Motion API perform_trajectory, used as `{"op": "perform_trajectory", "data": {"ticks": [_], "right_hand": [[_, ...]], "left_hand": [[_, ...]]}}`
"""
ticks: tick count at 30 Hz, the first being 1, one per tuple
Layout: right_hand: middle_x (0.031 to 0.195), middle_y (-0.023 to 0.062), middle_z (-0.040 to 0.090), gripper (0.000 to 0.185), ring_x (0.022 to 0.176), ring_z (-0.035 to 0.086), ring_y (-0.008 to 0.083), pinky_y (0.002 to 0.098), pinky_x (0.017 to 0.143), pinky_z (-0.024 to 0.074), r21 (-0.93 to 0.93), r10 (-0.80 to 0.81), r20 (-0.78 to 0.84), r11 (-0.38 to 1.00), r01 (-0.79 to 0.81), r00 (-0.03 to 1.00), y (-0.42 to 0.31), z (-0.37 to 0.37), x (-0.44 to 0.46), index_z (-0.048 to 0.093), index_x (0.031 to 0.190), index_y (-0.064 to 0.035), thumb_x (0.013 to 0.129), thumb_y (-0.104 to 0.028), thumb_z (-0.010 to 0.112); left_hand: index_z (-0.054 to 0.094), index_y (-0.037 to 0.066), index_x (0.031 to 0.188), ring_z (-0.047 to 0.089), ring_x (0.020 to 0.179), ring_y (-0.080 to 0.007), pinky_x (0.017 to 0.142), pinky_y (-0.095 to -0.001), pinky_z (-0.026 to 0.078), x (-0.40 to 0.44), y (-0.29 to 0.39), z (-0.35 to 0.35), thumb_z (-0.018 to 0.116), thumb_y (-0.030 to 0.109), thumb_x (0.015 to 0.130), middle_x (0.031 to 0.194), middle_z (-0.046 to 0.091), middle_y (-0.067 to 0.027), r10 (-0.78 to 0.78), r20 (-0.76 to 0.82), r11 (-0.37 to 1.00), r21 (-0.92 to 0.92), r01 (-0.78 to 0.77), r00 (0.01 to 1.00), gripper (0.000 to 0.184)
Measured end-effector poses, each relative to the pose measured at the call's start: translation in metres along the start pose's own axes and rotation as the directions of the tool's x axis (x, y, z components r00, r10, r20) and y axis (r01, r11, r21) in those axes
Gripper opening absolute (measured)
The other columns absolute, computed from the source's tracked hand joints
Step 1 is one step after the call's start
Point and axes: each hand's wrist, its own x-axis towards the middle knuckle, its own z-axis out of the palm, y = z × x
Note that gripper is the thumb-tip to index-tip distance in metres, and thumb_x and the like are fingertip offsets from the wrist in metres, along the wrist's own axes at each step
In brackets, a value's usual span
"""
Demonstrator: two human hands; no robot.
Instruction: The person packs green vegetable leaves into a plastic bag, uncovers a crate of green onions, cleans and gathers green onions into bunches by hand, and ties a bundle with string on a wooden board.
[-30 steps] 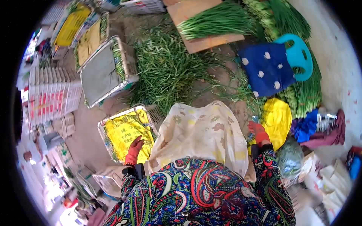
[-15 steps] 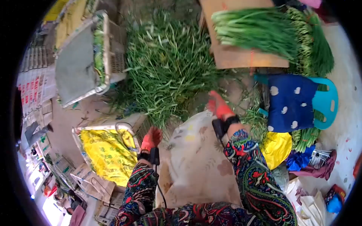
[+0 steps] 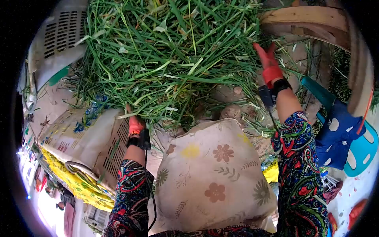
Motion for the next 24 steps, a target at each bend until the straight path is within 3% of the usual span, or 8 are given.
{"op": "perform_trajectory", "data": {"ticks": [5,7,9,11,15,17,22,24], "right_hand": [[0.113,0.0195,0.051,0.051,0.104,0.048,0.0304,0.0372,0.085,0.037,0.127,0.129,0.27,0.977,-0.169,0.954,-0.018,0.112,-0.064,0.041,0.11,-0.001,0.082,-0.043,0.049],[0.11,0.0159,0.053,0.044,0.102,0.049,0.0262,0.0349,0.087,0.0359,0.196,0.022,0.38,0.975,-0.104,0.925,-0.048,0.128,-0.092,0.046,0.11,-0.0019,0.085,-0.039,0.045],[0.109,0.0098,0.054,0.04,0.101,0.047,0.0189,0.0294,0.093,0.0324,0.292,-0.196,0.47,0.955,0.058,0.861,-0.083,0.12,-0.132,0.048,0.115,-0.0024,0.09,-0.033,0.038],[0.119,0.0123,0.047,0.042,0.113,0.041,0.0216,0.0313,0.098,0.0288,0.569,-0.418,0.49,0.818,0.083,0.765,-0.123,0.106,-0.16,0.044,0.121,-0.0062,0.085,-0.026,0.049],[0.125,0.0121,0.041,0.047,0.115,0.038,0.0213,0.0311,0.098,0.0285,0.582,-0.512,0.56,0.803,0.131,0.651,-0.174,0.057,-0.193,0.038,0.125,-0.0075,0.084,-0.028,0.05],[0.121,0.0079,0.045,0.055,0.113,0.039,0.0168,0.0295,0.095,0.029,0.572,-0.399,0.628,0.819,-0.049,0.668,-0.209,0.017,-0.213,0.036,0.125,-0.0031,0.085,-0.039,0.05],[0.128,0.0062,0.041,0.057,0.117,0.037,0.0171,0.03,0.097,0.0277,0.563,-0.282,0.821,0.544,-0.622,0.497,-0.254,-0.057,-0.259,0.035,0.128,-0.0047,0.083,-0.032,0.055],[0.134,0.0078,0.032,0.055,0.123,0.029,0.0169,0.0304,0.102,0.0208,0.735,-0.752,0.461,0.621,0.272,0.471,-0.244,-0.098,-0.273,0.029,0.132,-0.0059,0.082,-0.014,0.051]], "left_hand": [[0.048,0.009,0.113,0.052,0.091,-0.0257,0.077,-0.0406,0.044,0.035,-0.013,0.006,0.043,0.045,0.084,0.104,0.054,-0.0091,0.091,0.084,0.966,0.236,-0.108,0.992,0.047],[0.051,0.009,0.108,0.052,0.092,-0.0268,0.078,-0.0391,0.042,0.042,-0.016,-0.001,0.043,0.035,0.084,0.104,0.054,-0.0098,0.296,0.446,0.292,0.799,-0.525,0.845,0.037],[0.053,0.009,0.107,0.052,0.092,-0.0279,0.079,-0.0381,0.041,-0.019,0.006,0.044,0.041,0.025,0.084,0.102,0.055,-0.0119,0.287,0.773,-0.437,0.632,-0.641,0.566,0.031],[0.054,0.005,0.105,0.052,0.09,-0.0291,0.075,-0.0382,0.041,-0.065,0.029,0.096,0.039,0.02,0.085,0.099,0.055,-0.016,0.462,0.706,-0.078,0.635,-0.769,0.536,0.029],[0.054,-0.002,0.103,0.054,0.067,-0.0225,0.059,-0.0322,0.044,-0.106,0.072,0.125,0.056,0.022,0.08,0.081,0.061,-0.0106,0.145,0.374,0.516,0.761,-0.393,0.916,0.033],[0.057,-0.001,0.092,0.058,0.067,-0.0361,0.054,-0.0385,0.045,-0.146,0.086,0.139,0.054,0.022,0.08,0.078,0.06,-0.0217,0.298,0.532,-0.14,0.846,-0.514,0.793,0.026],[0.055,0.004,0.088,0.056,0.085,-0.0379,0.073,-0.0429,0.046,-0.268,0.143,0.189,0.051,0.03,0.076,0.088,0.059,-0.0225,0.123,0.395,-0.163,0.913,-0.374,0.91,0.029],[0.055,0.004,0.088,0.058,0.081,-0.0355,0.071,-0.0419,0.047,-0.309,0.159,0.211,0.053,0.026,0.074,0.087,0.06,-0.0199,0.109,0.41,-0.295,0.883,-0.364,0.906,0.027]]}}
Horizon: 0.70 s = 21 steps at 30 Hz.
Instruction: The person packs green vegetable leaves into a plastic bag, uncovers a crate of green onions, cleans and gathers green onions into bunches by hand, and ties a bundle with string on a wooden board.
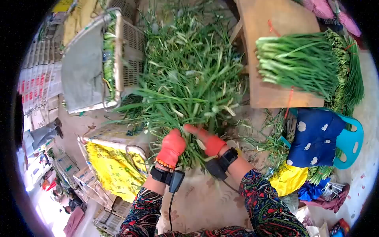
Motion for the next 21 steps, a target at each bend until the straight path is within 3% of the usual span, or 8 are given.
{"op": "perform_trajectory", "data": {"ticks": [4,8,9,11,17,18,20,21], "right_hand": [[0.129,0.0107,0.038,0.056,0.118,0.036,0.0187,0.0313,0.099,0.0267,0.068,-0.061,-0.081,0.995,0.067,0.995,-0.041,-0.004,-0.004,0.032,0.13,-0.0074,0.077,0.001,0.049],[0.101,0.0059,0.055,0.036,0.088,0.054,0.0165,0.0286,0.077,0.0441,0.212,0.118,-0.298,0.976,-0.055,0.947,-0.054,0.002,0.001,0.045,0.114,-0.0023,0.081,-0.015,0.054],[0.098,0.0057,0.056,0.034,0.086,0.054,0.0164,0.0288,0.076,0.0447,0.541,0.337,-0.263,0.828,-0.151,0.904,-0.062,-0.005,0.009,0.048,0.111,-0.0024,0.082,-0.02,0.053],[0.092,0.0054,0.059,0.033,0.082,0.056,0.0161,0.029,0.074,0.0458,0.952,0.66,0.009,0.224,-0.208,0.752,-0.073,-0.019,0.032,0.053,0.104,-0.0028,0.084,-0.029,0.051],[0.096,0.0044,0.059,0.03,0.084,0.056,0.0167,0.029,0.072,0.0456,0.834,0.633,-0.152,0.495,-0.246,0.759,-0.09,-0.063,0.081,0.055,0.105,-0.0062,0.086,-0.028,0.049],[0.098,0.0039,0.058,0.03,0.084,0.056,0.0173,0.0294,0.072,0.0456,0.551,0.476,-0.298,0.794,-0.258,0.828,-0.101,-0.066,0.087,0.054,0.107,-0.0071,0.086,-0.029,0.048],[0.099,0.0032,0.056,0.031,0.085,0.055,0.0181,0.0301,0.07,0.0456,0.471,0.484,-0.392,0.836,-0.281,0.783,-0.081,-0.086,0.09,0.052,0.109,-0.0088,0.088,-0.03,0.046],[0.099,0.003,0.056,0.03,0.086,0.055,0.0184,0.0304,0.07,0.0457,0.72,0.68,-0.348,0.635,-0.28,0.645,-0.052,-0.103,0.095,0.051,0.11,-0.0097,0.089,-0.029,0.044]], "left_hand": [[0.055,0.004,0.088,0.06,0.075,-0.0326,0.067,-0.0411,0.048,-0.03,0.037,-0.031,0.051,0.023,0.073,0.08,0.06,-0.0166,0.148,-0.029,0.972,0.191,-0.14,0.989,0.025],[0.049,0.003,0.097,0.059,0.073,-0.0359,0.063,-0.0436,0.048,-0.049,0.058,-0.056,0.054,0.028,0.073,0.082,0.06,-0.0191,0.304,-0.147,0.946,0.163,-0.28,0.941,0.034],[0.049,0.002,0.096,0.059,0.072,-0.0349,0.063,-0.043,0.048,-0.047,0.063,-0.062,0.053,0.029,0.074,0.081,0.06,-0.0185,0.293,-0.094,0.954,0.1,-0.284,0.951,0.035],[0.05,0.0,0.095,0.06,0.072,-0.033,0.062,-0.0419,0.049,-0.038,0.072,-0.078,0.051,0.031,0.075,0.079,0.061,-0.0173,0.286,0.021,0.958,-0.03,-0.285,0.958,0.036],[0.044,0.003,0.115,0.055,0.089,-0.0367,0.075,-0.042,0.045,0.01,0.065,-0.114,0.055,0.036,0.074,0.094,0.058,-0.0228,0.388,0.057,0.857,-0.388,-0.338,0.92,0.054],[0.043,0.003,0.117,0.055,0.09,-0.0369,0.075,-0.0419,0.045,0.015,0.063,-0.127,0.056,0.036,0.074,0.095,0.057,-0.0224,0.439,-0.007,0.79,-0.474,-0.389,0.899,0.056],[0.042,0.002,0.121,0.058,0.087,-0.0284,0.073,-0.0359,0.046,0.028,0.047,-0.139,0.059,0.034,0.075,0.096,0.058,-0.0168,0.562,-0.248,0.604,-0.529,-0.596,0.789,0.058],[0.042,0.002,0.121,0.058,0.084,-0.0246,0.072,-0.0335,0.046,0.034,0.04,-0.162,0.059,0.032,0.076,0.094,0.059,-0.0145,0.517,-0.137,0.646,-0.585,-0.49,0.845,0.057]]}}
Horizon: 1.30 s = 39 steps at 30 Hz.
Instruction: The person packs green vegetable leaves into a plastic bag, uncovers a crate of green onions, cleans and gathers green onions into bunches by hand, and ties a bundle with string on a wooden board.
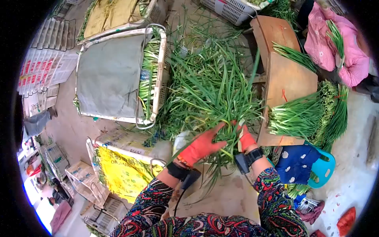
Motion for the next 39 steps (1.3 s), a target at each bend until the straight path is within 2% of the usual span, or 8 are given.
{"op": "perform_trajectory", "data": {"ticks": [4,15,19,22,27,29,36,39], "right_hand": [[0.098,0.0042,0.055,0.028,0.083,0.054,0.0183,0.0306,0.073,0.0453,0.157,-0.011,-0.122,0.987,0.03,0.992,-0.026,-0.01,0.054,0.051,0.109,-0.0073,0.089,-0.026,0.043],[0.096,0.0075,0.054,0.025,0.08,0.053,0.0178,0.0315,0.081,0.0446,0.833,-0.452,-0.067,0.466,0.3,0.89,-0.007,-0.134,0.238,0.048,0.11,-0.002,0.091,-0.017,0.04],[0.109,0.0111,0.052,0.032,0.091,0.053,0.0199,0.0297,0.081,0.0445,-0.16,-0.582,-0.285,0.812,0.561,0.762,-0.019,-0.092,0.215,0.04,0.118,-0.0001,0.089,-0.012,0.045],[0.113,0.0175,0.05,0.043,0.095,0.052,0.0269,0.0338,0.08,0.0442,-0.9,-0.743,-0.151,0.376,0.22,0.652,-0.014,-0.087,0.218,0.038,0.121,0.0011,0.085,-0.017,0.053],[0.116,0.0174,0.046,0.046,0.101,0.048,0.0258,0.0314,0.085,0.0377,-0.976,-0.604,-0.201,0.192,-0.104,0.771,-0.024,-0.034,0.208,0.038,0.122,0.0008,0.084,-0.02,0.054],[0.113,0.0128,0.049,0.04,0.094,0.05,0.0212,0.0301,0.082,0.0399,0.146,-0.371,-0.338,0.887,0.438,0.865,-0.006,-0.043,0.223,0.039,0.123,-0.0011,0.086,-0.014,0.05],[0.11,0.0067,0.053,0.055,0.099,0.048,0.0133,0.0259,0.093,0.0296,-0.523,-0.218,-0.097,0.841,0.137,0.971,-0.057,0.031,0.19,0.041,0.12,0.0003,0.077,-0.025,0.063],[0.108,0.0111,0.054,0.052,0.104,0.044,0.022,0.0329,0.095,0.0284,-0.868,-0.445,-0.19,0.493,0.062,0.875,-0.026,0.015,0.248,0.041,0.117,0.0014,0.076,-0.025,0.06]], "left_hand": [[0.044,0.004,0.122,0.052,0.071,-0.0094,0.066,-0.0236,0.045,0.049,-0.033,-0.105,0.058,0.028,0.079,0.085,0.058,-0.0044,-0.227,-0.106,0.939,-0.289,0.188,0.968,0.051],[-0.004,0.01,0.137,0.017,0.127,-0.0348,0.104,-0.04,0.021,0.177,-0.247,-0.119,0.075,0.042,0.054,0.139,0.015,-0.0213,-0.484,-0.318,0.643,0.503,0.577,0.815,0.119],[-0.013,0.016,0.136,0.025,0.123,-0.0374,0.1,-0.0407,0.026,0.196,-0.318,-0.094,0.075,0.045,0.052,0.136,0.016,-0.0267,-0.57,-0.332,0.656,0.367,0.66,0.751,0.124],[0.009,0.011,0.137,0.049,0.105,-0.0339,0.087,-0.0371,0.042,0.206,-0.349,-0.087,0.074,0.036,0.058,0.117,0.046,-0.0253,-0.598,-0.314,0.746,0.117,0.655,0.737,0.105],[0.056,0.004,0.099,0.057,0.086,-0.0269,0.073,-0.0335,0.047,0.207,-0.292,-0.046,0.059,0.017,0.074,0.096,0.06,-0.014,-0.315,-0.027,0.949,0.027,0.316,0.949,0.029],[0.055,0.006,0.1,0.058,0.083,-0.0285,0.071,-0.036,0.047,0.212,-0.255,-0.002,0.055,0.023,0.076,0.095,0.06,-0.0136,-0.133,-0.01,0.94,0.314,0.13,0.991,0.029],[0.054,0.002,0.096,0.055,0.07,-0.0154,0.052,-0.0299,0.044,0.215,-0.214,0.091,0.046,0.019,0.076,0.077,0.057,-0.0021,0.062,-0.195,0.781,0.62,0.074,0.979,0.028],[0.052,0.009,0.108,0.057,0.087,-0.0274,0.066,-0.035,0.048,0.233,-0.238,0.096,0.057,0.032,0.072,0.091,0.059,-0.014,-0.247,0.265,0.854,0.514,0.08,0.932,0.043]]}}
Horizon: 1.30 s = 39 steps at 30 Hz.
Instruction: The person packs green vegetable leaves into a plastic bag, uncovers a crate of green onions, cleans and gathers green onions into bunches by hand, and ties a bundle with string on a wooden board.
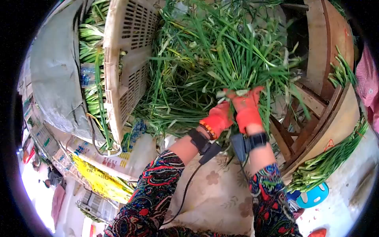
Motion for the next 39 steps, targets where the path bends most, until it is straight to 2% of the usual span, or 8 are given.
{"op": "perform_trajectory", "data": {"ticks": [2,5,9,15,28,31,33,39], "right_hand": [[0.116,0.0143,0.05,0.065,0.112,0.038,0.0284,0.0384,0.098,0.0256,0.538,-0.029,0.264,0.834,-0.122,0.964,0.039,0.009,0.044,0.037,0.12,0.0009,0.074,-0.038,0.063],[0.116,0.0129,0.05,0.057,0.105,0.043,0.0279,0.0405,0.094,0.0307,-0.24,-0.345,0.136,0.898,0.369,0.929,0.055,-0.004,0.068,0.039,0.121,-0.003,0.08,-0.041,0.053],[0.109,0.0124,0.054,0.046,0.099,0.047,0.0281,0.0387,0.09,0.0342,-0.2,-0.235,0.145,0.944,0.261,0.961,0.088,-0.013,0.093,0.044,0.114,-0.0033,0.081,-0.035,0.052],[0.099,0.0118,0.059,0.031,0.091,0.053,0.0284,0.0362,0.083,0.0394,-0.162,-0.118,0.152,0.976,0.143,0.981,0.126,-0.022,0.117,0.053,0.104,-0.0036,0.083,-0.025,0.05],[0.111,0.004,0.055,0.039,0.099,0.051,0.0171,0.0259,0.088,0.035,0.505,-0.054,0.305,0.856,-0.113,0.951,0.041,-0.073,0.027,0.055,0.11,-0.0024,0.088,-0.033,0.044],[0.109,0.0096,0.056,0.039,0.098,0.052,0.0196,0.0287,0.083,0.0389,-0.474,0.127,0.306,0.88,0.035,0.944,-0.021,-0.045,0.023,0.055,0.106,0.0001,0.084,-0.031,0.049],[0.108,0.0137,0.056,0.036,0.096,0.053,0.022,0.0312,0.079,0.0416,0.104,0.143,0.349,0.976,-0.19,0.926,0.054,-0.032,0.051,0.052,0.105,0.0023,0.08,-0.023,0.053],[0.11,0.0174,0.053,0.036,0.1,0.053,0.0249,0.0325,0.085,0.0425,0.253,-0.168,0.32,0.963,0.087,0.932,0.1,-0.044,0.084,0.037,0.115,0.0103,0.089,-0.015,0.039]], "left_hand": [[0.053,0.008,0.108,0.057,0.086,-0.0291,0.068,-0.0353,0.047,-0.023,0.005,-0.049,0.057,0.033,0.073,0.092,0.059,-0.0147,-0.037,-0.032,0.983,-0.182,0.031,0.999,0.043],[0.052,0.005,0.11,0.058,0.083,-0.0307,0.07,-0.0371,0.047,-0.041,-0.029,-0.13,0.058,0.03,0.073,0.091,0.06,-0.0174,-0.221,-0.045,0.907,-0.376,0.188,0.974,0.045],[0.03,0.003,0.13,0.05,0.104,-0.0336,0.088,-0.0355,0.04,-0.024,-0.152,-0.141,0.072,0.031,0.064,0.114,0.05,-0.0222,-0.248,-0.776,0.957,-0.105,0.27,0.58,0.083],[0.022,0.0,0.13,0.048,0.105,-0.0345,0.087,-0.0379,0.041,-0.018,-0.177,-0.103,0.069,0.035,0.065,0.119,0.043,-0.0272,-0.646,-0.028,0.647,-0.55,0.528,0.763,0.088],[0.049,0.004,0.106,0.06,0.074,-0.0272,0.061,-0.0371,0.049,0.016,0.052,-0.048,0.044,0.022,0.079,0.086,0.061,-0.0118,-0.353,-0.118,0.913,-0.26,0.314,0.928,0.032],[0.052,0.001,0.1,0.061,0.076,-0.0268,0.062,-0.0369,0.049,0.024,0.049,-0.024,0.044,0.019,0.078,0.087,0.06,-0.0117,-0.287,-0.342,0.95,-0.219,0.221,0.895,0.03],[0.051,0.0,0.102,0.061,0.077,-0.027,0.063,-0.0362,0.049,0.024,0.049,-0.029,0.043,0.018,0.078,0.089,0.061,-0.0117,-0.239,-0.247,0.964,-0.174,0.2,0.939,0.031],[0.054,0.005,0.111,0.058,0.071,-0.0174,0.066,-0.0277,0.047,0.013,-0.06,-0.098,0.063,0.022,0.074,0.086,0.063,-0.0097,-0.271,-0.239,0.669,-0.744,0.004,0.933,0.041]]}}
